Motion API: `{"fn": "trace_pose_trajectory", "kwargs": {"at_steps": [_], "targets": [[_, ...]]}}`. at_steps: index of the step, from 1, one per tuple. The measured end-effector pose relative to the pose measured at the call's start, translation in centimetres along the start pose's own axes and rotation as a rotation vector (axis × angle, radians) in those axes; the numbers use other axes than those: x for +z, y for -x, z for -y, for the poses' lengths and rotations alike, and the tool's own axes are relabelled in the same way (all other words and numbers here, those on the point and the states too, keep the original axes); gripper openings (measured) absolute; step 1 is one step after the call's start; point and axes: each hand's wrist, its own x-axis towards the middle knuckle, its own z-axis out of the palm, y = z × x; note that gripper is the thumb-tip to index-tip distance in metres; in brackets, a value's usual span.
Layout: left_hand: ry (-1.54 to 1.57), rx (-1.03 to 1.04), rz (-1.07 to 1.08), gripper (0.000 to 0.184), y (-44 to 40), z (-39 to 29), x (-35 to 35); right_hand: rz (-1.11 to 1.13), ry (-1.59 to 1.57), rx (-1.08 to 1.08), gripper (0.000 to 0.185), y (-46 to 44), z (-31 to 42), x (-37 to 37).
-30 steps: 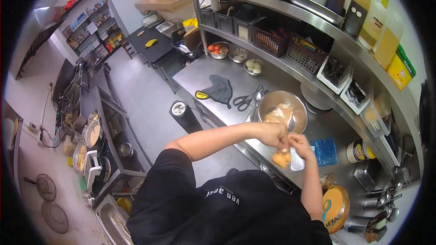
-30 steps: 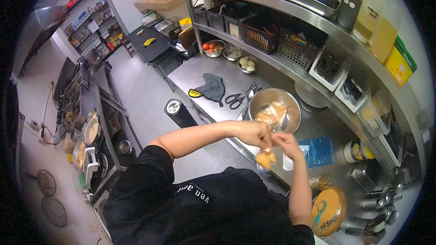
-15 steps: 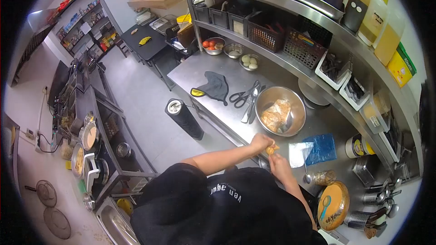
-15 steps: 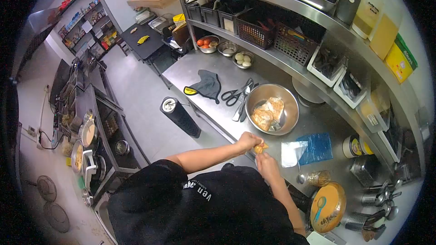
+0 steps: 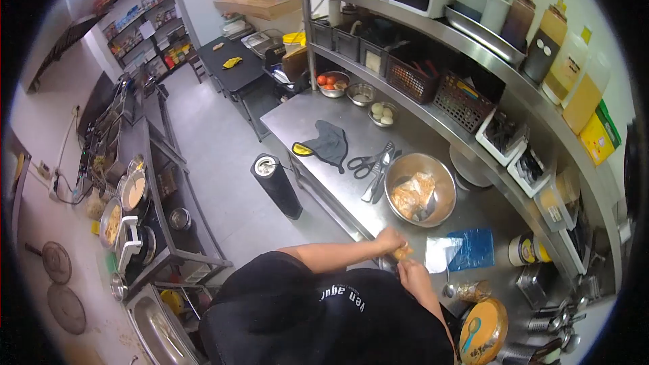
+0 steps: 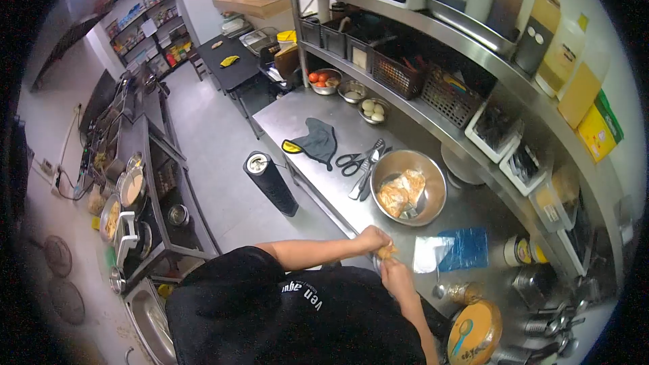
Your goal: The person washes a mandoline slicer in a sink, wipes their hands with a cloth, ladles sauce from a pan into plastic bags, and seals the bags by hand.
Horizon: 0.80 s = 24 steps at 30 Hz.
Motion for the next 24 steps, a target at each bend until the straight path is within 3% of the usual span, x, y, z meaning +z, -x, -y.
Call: {"fn": "trace_pose_trajectory", "kwargs": {"at_steps": [2,4,6,7,9,12,14,16,17,18,21,24], "targets": [[-0.225,0.331,-0.009,0.013,4.5,-3.5,-1.4,-0.055,-0.039,-0.049,0.017,-0.1,-0.9,0.1],[-0.336,0.620,0.034,0.017,5.8,-4.7,-2.1,0.020,-0.825,0.575,0.025,-0.3,-2.6,-0.3],[-0.332,0.773,0.053,0.016,6.4,-5.7,-2.7,0.001,-0.977,0.610,0.024,-0.9,-2.8,-1.8],[-0.330,0.779,0.025,0.016,6.1,-5.8,-3.1,-0.064,-1.210,0.711,0.022,-1.1,-2.7,-2.4],[-0.428,0.899,0.180,0.026,5.8,-5.8,-3.7,-0.118,-1.601,0.872,0.018,-1.2,-4.6,-1.6],[-0.440,0.800,0.071,0.037,7.1,-6.2,-4.4,-0.187,-1.550,0.756,0.018,-2.9,-1.7,-0.3],[-0.481,0.863,-0.098,0.044,7.6,-5.4,-4.8,-0.145,-1.491,0.611,0.024,-3.8,1.6,0.2],[-0.437,0.652,-0.224,0.042,8.2,-5.5,-6.3,-0.164,-0.621,0.112,0.044,-3.9,1.0,2.7],[-0.307,0.501,-0.149,0.043,8.7,-5.9,-7.4,-0.125,-0.578,0.080,0.053,-4.3,0.7,3.8],[-0.304,0.503,-0.172,0.043,8.4,-5.6,-8.1,-0.112,-0.577,0.061,0.053,-5.2,1.1,4.3],[-0.138,0.309,-0.171,0.043,7.5,-4.3,-9.1,-0.254,-0.233,-0.032,0.030,-7.3,2.6,5.8],[-0.075,0.217,-0.216,0.041,6.9,-3.5,-9.9,-0.286,-0.109,-0.119,0.028,-8.5,2.7,7.0]]}}
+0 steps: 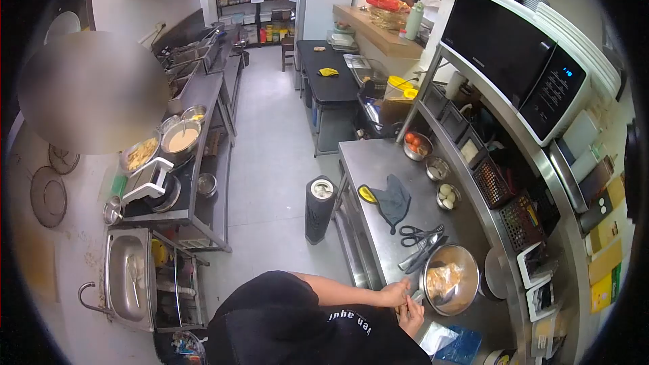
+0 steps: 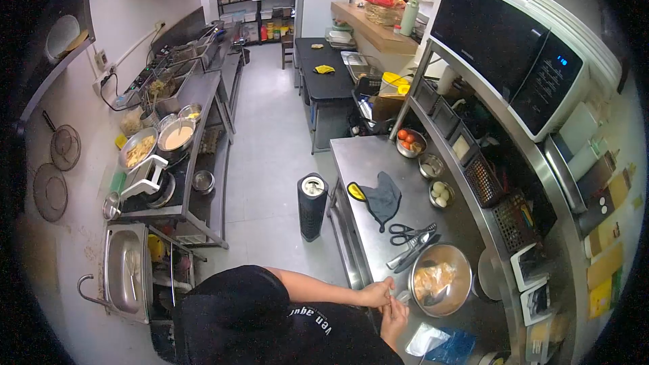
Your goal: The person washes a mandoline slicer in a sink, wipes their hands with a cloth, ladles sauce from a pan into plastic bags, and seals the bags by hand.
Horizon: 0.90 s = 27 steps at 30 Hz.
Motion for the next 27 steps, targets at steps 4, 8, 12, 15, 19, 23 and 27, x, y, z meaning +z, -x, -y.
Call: {"fn": "trace_pose_trajectory", "kwargs": {"at_steps": [4,8,12,15,19,23,27], "targets": [[0.018,-0.174,-0.013,0.043,-0.6,2.6,0.9,0.026,0.000,0.033,0.018,0.7,-0.3,1.3],[0.019,-0.195,-0.006,0.046,0.4,3.5,1.9,0.032,0.030,0.107,0.015,2.8,-0.9,1.3],[0.078,-0.229,-0.038,0.039,1.4,4.0,4.3,-0.009,-0.032,0.077,0.016,4.6,-1.2,0.4],[0.089,-0.216,0.015,0.031,2.8,4.4,5.4,0.037,-0.067,0.066,0.018,6.2,-1.3,0.3],[-0.058,-0.015,0.156,0.029,5.0,3.0,5.0,0.025,-0.080,0.006,0.027,8.8,-2.8,0.6],[-0.395,0.140,0.298,0.023,5.9,1.9,4.6,0.094,-0.038,-0.085,0.016,10.2,-3.2,-1.8],[-0.641,0.170,0.534,0.023,4.6,2.6,3.9,0.138,-0.096,-0.115,0.012,11.6,-3.8,-1.8]]}}
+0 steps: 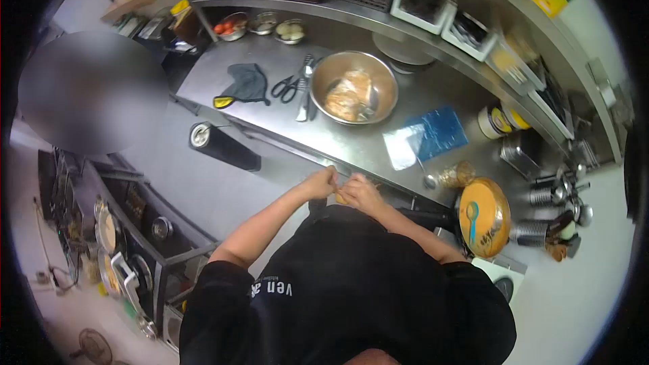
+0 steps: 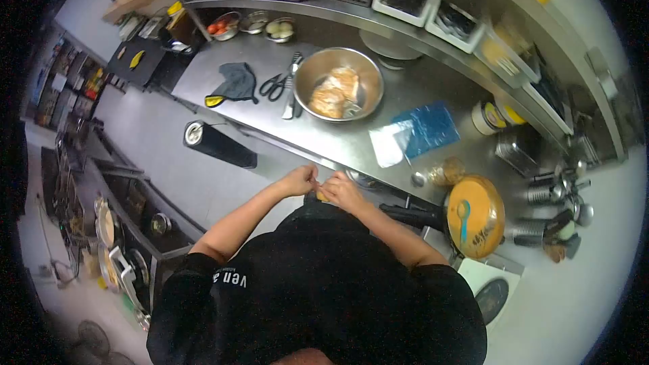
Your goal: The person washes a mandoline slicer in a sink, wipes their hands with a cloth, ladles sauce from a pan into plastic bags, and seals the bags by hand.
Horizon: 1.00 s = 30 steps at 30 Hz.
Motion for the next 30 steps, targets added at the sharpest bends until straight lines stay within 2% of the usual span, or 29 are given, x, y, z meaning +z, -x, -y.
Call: {"fn": "trace_pose_trajectory", "kwargs": {"at_steps": [1,2,4,5,7,8,9,10,11,13,16,20,22,23,24,25,27,28,30], "targets": [[0.428,-0.073,0.078,0.020,-0.1,-0.2,-0.4,-0.009,0.013,0.015,0.012,0.1,-0.6,0.2],[0.857,-0.155,0.159,0.017,-0.3,-0.6,-0.5,-0.045,-0.107,0.129,0.012,0.2,-1.0,0.5],[0.969,-0.070,0.143,0.014,-0.2,-2.5,-1.2,-0.042,-0.363,0.312,0.013,-0.4,-0.4,-1.5],[1.076,0.011,0.110,0.010,-0.3,-3.3,-1.4,-0.045,-0.356,0.319,0.013,-0.4,-0.5,-2.0],[1.009,0.089,0.104,0.009,-0.8,-3.9,-1.2,-0.088,-0.363,0.362,0.015,-0.7,-0.5,-2.9],[0.837,0.133,0.065,0.008,-1.1,-4.0,-1.3,-0.092,-0.357,0.365,0.015,-0.7,-0.5,-3.4],[0.667,0.174,0.025,0.007,-1.3,-4.3,-1.4,-0.100,-0.244,0.272,0.014,-0.9,0.0,-4.4],[0.672,0.176,0.028,0.007,-1.5,-4.5,-1.4,-0.104,-0.132,0.179,0.014,-1.1,0.2,-5.1],[0.552,0.178,0.013,0.008,-1.7,-4.7,-1.4,-0.102,-0.129,0.184,0.014,-1.2,0.0,-5.4],[0.302,0.184,-0.015,0.011,-2.2,-5.3,-2.1,0.041,0.124,-0.037,0.014,-2.0,-0.7,-6.1],[0.178,0.122,-0.053,0.014,-3.0,-6.3,-3.0,0.046,0.231,-0.069,0.014,-2.2,-1.9,-6.9],[0.203,0.054,0.016,0.023,-4.4,-5.3,-2.9,0.061,0.269,-0.022,0.014,-2.3,-2.7,-7.7],[0.647,0.165,0.060,0.048,-5.0,-4.1,-2.6,-0.006,0.303,0.178,0.015,-1.8,-4.8,-8.0],[0.648,0.167,0.054,0.048,-4.6,-4.0,-3.0,-0.044,0.293,0.365,0.015,-1.3,-7.4,-7.9],[0.613,0.129,-0.028,0.057,-3.9,-4.0,-3.6,-0.080,0.280,0.552,0.016,-0.9,-10.2,-8.0],[0.577,0.089,-0.109,0.066,-3.4,-3.7,-4.1,-0.212,0.246,0.602,0.016,-1.0,-12.0,-9.0],[0.620,0.026,-0.118,0.068,-3.3,-1.4,-5.0,-0.461,0.214,0.648,0.014,-2.6,-14.4,-11.1],[0.727,-0.112,-0.166,0.068,-3.3,-0.2,-5.3,-0.513,0.184,0.719,0.015,-3.6,-15.5,-11.6],[0.887,-0.330,-0.221,0.066,-3.0,0.7,-6.5,-0.518,0.243,0.709,0.016,-4.8,-19.2,-11.7]]}}
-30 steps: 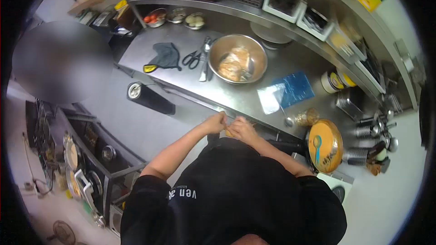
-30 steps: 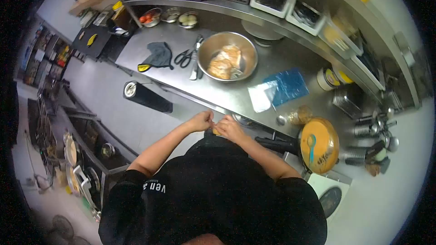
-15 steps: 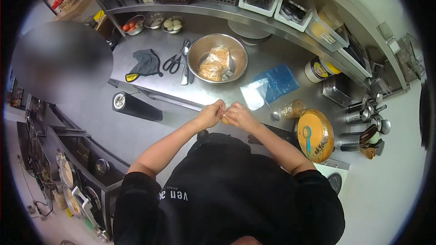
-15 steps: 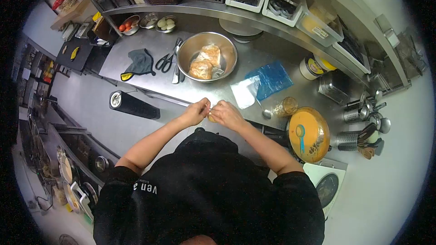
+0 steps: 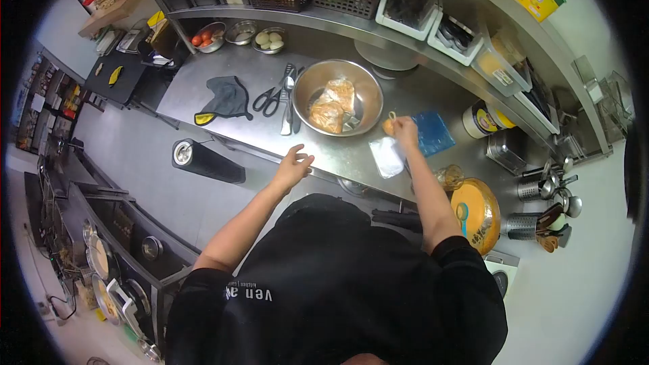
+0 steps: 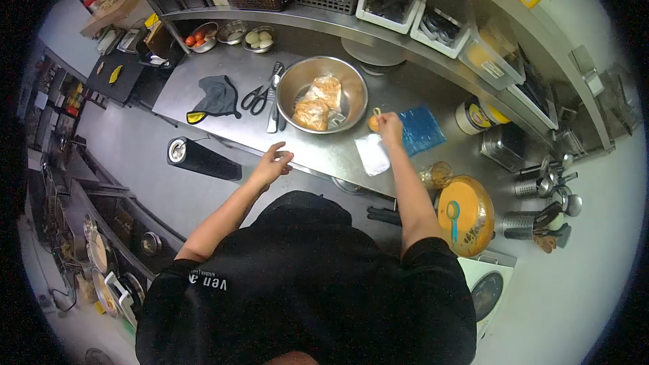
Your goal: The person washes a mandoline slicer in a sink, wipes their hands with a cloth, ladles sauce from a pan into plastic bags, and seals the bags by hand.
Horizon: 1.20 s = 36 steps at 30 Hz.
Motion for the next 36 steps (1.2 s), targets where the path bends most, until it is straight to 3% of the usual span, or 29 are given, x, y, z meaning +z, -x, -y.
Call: {"fn": "trace_pose_trajectory", "kwargs": {"at_steps": [3,5,6,7,8,11,14,18,21,23,24,28,31,33,34,36], "targets": [[-0.047,-0.014,-0.059,0.065,-0.7,0.9,-1.3,0.030,-0.050,0.132,0.019,-3.4,-0.3,1.2],[-0.060,-0.018,-0.102,0.063,-0.8,0.6,-1.9,-0.113,0.060,-0.048,0.021,-7.3,2.5,-2.0],[0.039,-0.070,-0.059,0.061,-1.2,0.5,-2.4,-0.399,-0.123,-0.233,0.025,-8.6,7.4,-5.3],[0.141,-0.120,-0.024,0.059,-1.5,0.6,-2.9,-0.290,-0.579,-0.008,0.026,-9.4,12.5,-10.5],[0.163,-0.170,0.008,0.061,-2.0,0.7,-3.1,-0.356,-0.659,-0.049,0.026,-9.9,15.9,-13.9],[0.209,-0.280,0.085,0.054,-3.6,-0.1,-1.3,-0.525,-0.367,-0.255,0.025,-9.0,19.4,-21.1],[0.302,-0.315,0.216,0.059,-5.7,0.0,1.3,-0.533,-0.176,-0.265,0.024,-7.7,19.5,-23.7],[0.257,-0.340,0.354,0.052,-8.6,0.0,3.5,-0.541,-0.064,-0.252,0.023,-6.7,19.8,-25.2],[0.362,-0.458,0.353,0.049,-10.0,0.4,4.0,-0.554,0.002,-0.235,0.022,-5.7,19.9,-25.9],[0.383,-0.448,0.364,0.051,-10.8,0.6,4.3,-0.564,0.038,-0.227,0.022,-5.0,19.9,-26.4],[0.390,-0.464,0.379,0.064,-10.7,0.3,4.7,-0.573,0.055,-0.223,0.021,-4.7,20.0,-26.8],[0.447,-0.539,0.369,0.069,-10.9,-0.1,6.2,-0.598,0.116,-0.208,0.020,-3.4,20.3,-27.8],[0.553,-0.583,0.337,0.063,-12.1,0.1,7.0,-0.609,0.167,-0.199,0.020,-2.5,20.6,-28.5],[0.678,-0.481,0.332,0.051,-12.7,0.3,7.2,-0.620,0.201,-0.197,0.020,-2.0,20.8,-29.0],[0.752,-0.512,0.336,0.037,-13.1,0.3,7.1,-0.629,0.218,-0.193,0.020,-1.8,21.0,-29.3],[0.792,-0.459,0.330,0.031,-13.3,0.2,6.8,-0.658,0.255,-0.185,0.019,-1.3,21.2,-30.4]]}}
